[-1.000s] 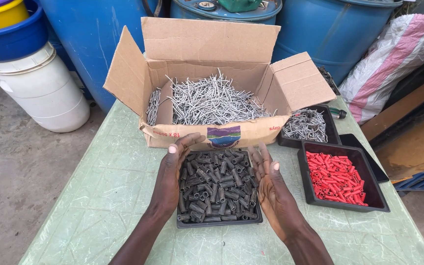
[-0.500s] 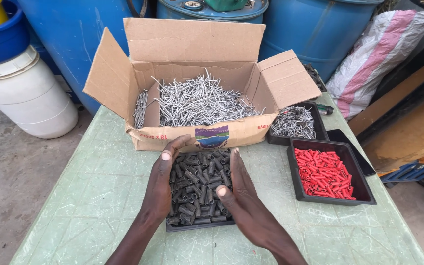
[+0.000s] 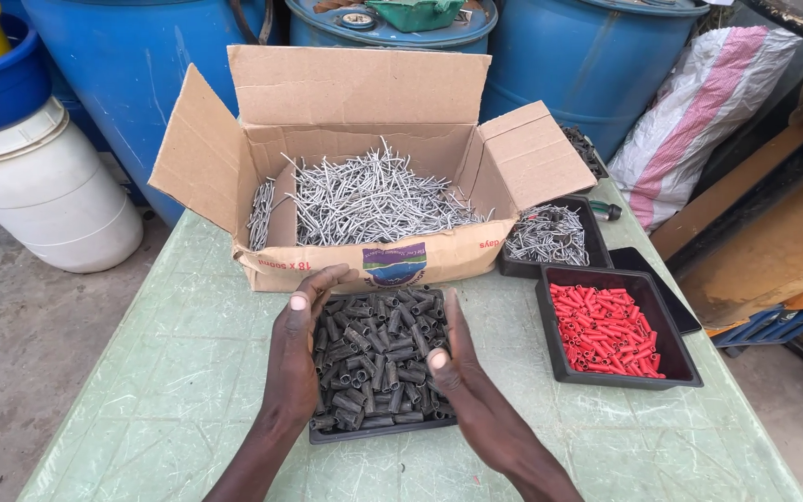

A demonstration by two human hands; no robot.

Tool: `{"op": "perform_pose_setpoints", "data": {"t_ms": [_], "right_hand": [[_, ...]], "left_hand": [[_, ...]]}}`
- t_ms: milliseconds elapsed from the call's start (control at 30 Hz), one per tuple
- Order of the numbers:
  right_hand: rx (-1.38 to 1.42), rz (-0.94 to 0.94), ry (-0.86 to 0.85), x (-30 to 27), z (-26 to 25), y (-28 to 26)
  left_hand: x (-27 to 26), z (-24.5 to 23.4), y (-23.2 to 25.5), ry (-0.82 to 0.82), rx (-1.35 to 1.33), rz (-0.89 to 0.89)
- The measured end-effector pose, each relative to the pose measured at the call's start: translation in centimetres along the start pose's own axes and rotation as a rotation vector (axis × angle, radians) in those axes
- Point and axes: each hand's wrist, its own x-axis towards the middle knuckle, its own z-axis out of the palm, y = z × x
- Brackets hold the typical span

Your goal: The person sorts through a cardboard box filled with silver nails, picking them up and moving them around. They also handle black and red plastic caps from trays on the table.

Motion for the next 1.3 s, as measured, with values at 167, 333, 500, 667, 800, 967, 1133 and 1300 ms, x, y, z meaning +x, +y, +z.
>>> {"op": "perform_pose_setpoints", "data": {"t_ms": [167,333,500,667,800,967,1133,1300], "right_hand": [[-0.084,0.024,-0.053,-0.3,-0.3,-0.9],[0.36,-0.174,-0.015,1.7,-1.4,2.4],[0.345,-0.105,-0.066,1.2,-1.3,1.8],[0.42,-0.196,-0.1,2.0,-1.9,2.5],[0.394,-0.182,-0.103,1.8,-2.0,2.4],[0.308,-0.054,-0.017,1.8,-3.2,1.5],[0.438,-0.193,-0.067,2.1,-4.3,2.7],[-0.397,-0.259,0.182,2.6,-7.3,-2.3]], "left_hand": [[0.2,-0.2,-0.2,-0.066,0.021,-0.027],[0.3,-0.5,-0.3,-0.094,-0.021,-0.004],[0.2,-0.3,-0.5,-0.076,0.004,0.021],[0.4,-0.9,-0.8,-0.07,0.03,0.029],[0.5,-0.7,-1.2,-0.048,-0.027,0.021],[0.3,-0.9,-1.2,-0.037,-0.027,0.009],[0.5,-1.0,-1.2,-0.025,-0.077,0.01],[2.7,-1.0,0.9,-0.057,0.134,0.084]]}}
